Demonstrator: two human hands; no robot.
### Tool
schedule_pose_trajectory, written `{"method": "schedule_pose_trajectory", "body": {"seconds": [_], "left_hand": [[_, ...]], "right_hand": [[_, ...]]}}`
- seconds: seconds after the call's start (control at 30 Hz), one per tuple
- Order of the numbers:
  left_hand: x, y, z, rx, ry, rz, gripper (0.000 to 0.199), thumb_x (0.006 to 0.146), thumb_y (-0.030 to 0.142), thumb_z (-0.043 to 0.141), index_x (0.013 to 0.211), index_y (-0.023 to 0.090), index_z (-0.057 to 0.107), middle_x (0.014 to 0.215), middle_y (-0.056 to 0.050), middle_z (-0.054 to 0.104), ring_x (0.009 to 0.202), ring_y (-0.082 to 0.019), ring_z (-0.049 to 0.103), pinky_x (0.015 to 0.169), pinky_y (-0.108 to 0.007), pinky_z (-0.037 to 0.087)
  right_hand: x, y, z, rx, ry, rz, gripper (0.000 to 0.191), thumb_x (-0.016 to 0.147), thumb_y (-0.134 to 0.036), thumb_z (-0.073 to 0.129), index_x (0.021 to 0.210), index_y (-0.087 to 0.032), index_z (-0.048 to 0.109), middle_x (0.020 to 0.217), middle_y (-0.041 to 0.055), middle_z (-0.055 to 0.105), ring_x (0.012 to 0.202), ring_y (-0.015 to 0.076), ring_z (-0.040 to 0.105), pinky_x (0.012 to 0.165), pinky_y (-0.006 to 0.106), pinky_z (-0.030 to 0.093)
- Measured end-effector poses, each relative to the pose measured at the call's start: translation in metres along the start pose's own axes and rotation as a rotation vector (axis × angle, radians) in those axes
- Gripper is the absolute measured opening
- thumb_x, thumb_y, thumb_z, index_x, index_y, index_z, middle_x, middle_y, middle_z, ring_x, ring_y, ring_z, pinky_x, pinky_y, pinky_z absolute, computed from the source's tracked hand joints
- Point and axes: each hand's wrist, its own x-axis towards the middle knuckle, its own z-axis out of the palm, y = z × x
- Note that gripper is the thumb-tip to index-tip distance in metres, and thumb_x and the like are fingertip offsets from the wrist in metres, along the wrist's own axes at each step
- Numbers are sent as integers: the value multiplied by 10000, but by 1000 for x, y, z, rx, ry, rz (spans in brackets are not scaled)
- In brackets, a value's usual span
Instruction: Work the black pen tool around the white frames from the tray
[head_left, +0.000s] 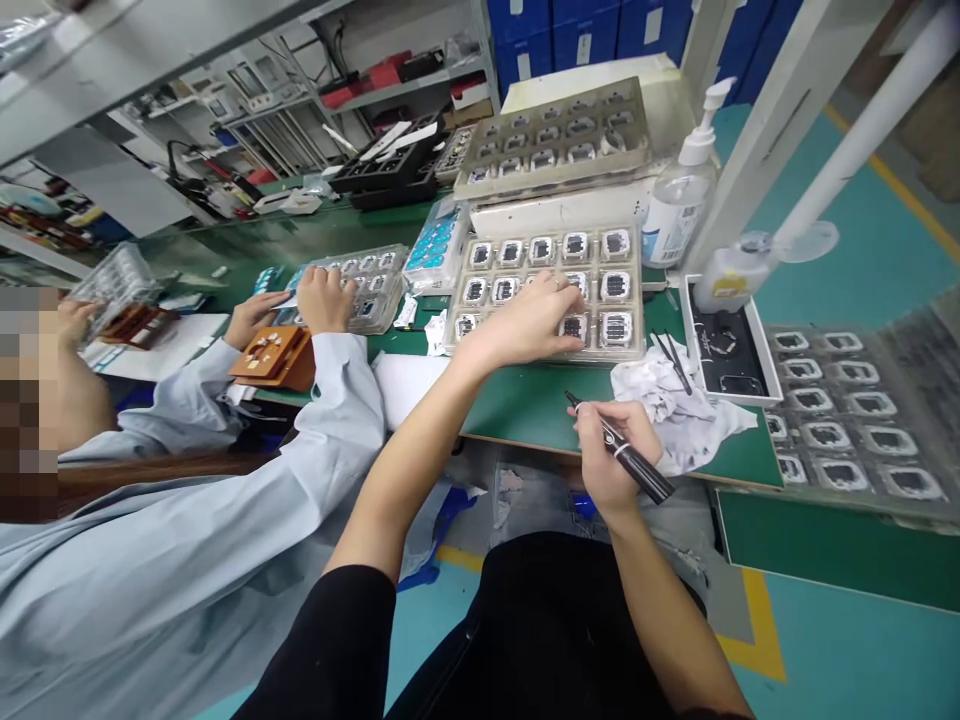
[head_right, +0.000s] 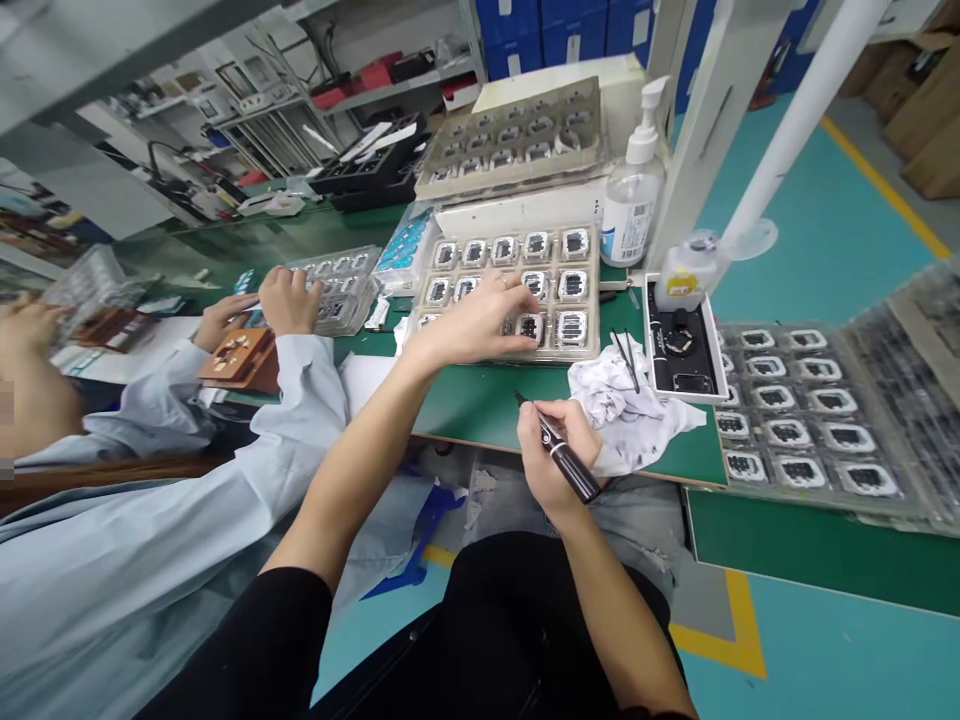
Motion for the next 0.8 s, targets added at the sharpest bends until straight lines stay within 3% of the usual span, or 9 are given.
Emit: {"method": "schedule_pose_trajectory", "body": {"seconds": [0.17, 0.3, 0.4, 0.5, 0.6, 0.63, 0.7, 0.8], "left_hand": [[-22, 12, 15, -94, 172, -5, 203, 1137, 227, 720, 1338, 197, 719, 1390, -172, 798, 1364, -376, 708, 1215, -546, 585], [-32, 11, 28, -314, 339, 35, 101, 1176, 218, 649, 1190, 218, 748, 1173, -99, 852, 1097, -260, 801, 1037, -416, 646], [-49, 10, 40, -504, 605, -35, 167, 1171, 401, 744, 1148, 239, 777, 1147, -82, 865, 1059, -228, 831, 986, -377, 694], [-78, 20, 60, -818, 826, -251, 423, 1123, 668, 810, 1173, 251, 759, 1096, -62, 843, 999, -220, 874, 819, -329, 745], [-107, 38, 84, -1115, 739, -463, 494, 1084, 698, 861, 1216, 235, 752, 935, -31, 801, 878, -245, 906, 624, -295, 730], [-115, 44, 90, -1177, 684, -506, 500, 1073, 677, 886, 1256, 228, 765, 933, -37, 808, 880, -256, 919, 633, -302, 746], [-125, 54, 99, -1246, 578, -513, 578, 1019, 605, 976, 1420, 236, 781, 1066, -78, 851, 1008, -294, 953, 765, -343, 805], [-128, 63, 105, -1280, 470, -416, 773, 965, 528, 1050, 1629, 297, 730, 1358, -133, 853, 1264, -365, 938, 1003, -409, 822]], "right_hand": [[-1, 2, -2, 36, -1, 24, 238, 1093, -440, 868, 997, -239, 785, 808, -7, 828, 585, 159, 744, 567, 286, 585], [-3, 5, -4, 39, 10, 18, 225, 1085, -425, 884, 1007, -238, 786, 803, -12, 812, 579, 159, 742, 558, 283, 586], [-4, 6, -5, 74, 45, -5, 198, 1086, -407, 879, 1025, -248, 778, 775, -22, 786, 577, 168, 735, 586, 307, 631], [-4, 4, -5, 89, 82, -33, 181, 1101, -402, 851, 1038, -256, 764, 722, -35, 744, 561, 176, 699, 640, 357, 684], [-4, 0, -4, 68, 79, -74, 160, 1104, -386, 837, 1039, -260, 763, 713, -43, 722, 550, 169, 676, 616, 349, 663], [-4, -1, -5, 56, 73, -85, 147, 1102, -375, 838, 1041, -260, 768, 722, -42, 725, 551, 166, 678, 604, 337, 649], [-4, -3, -5, 43, 64, -96, 124, 1101, -356, 841, 1053, -261, 780, 740, -39, 740, 565, 163, 694, 593, 321, 629], [-3, -7, -5, 50, 66, -83, 133, 1112, -374, 839, 1069, -262, 782, 761, -28, 773, 572, 165, 706, 593, 318, 624]]}}
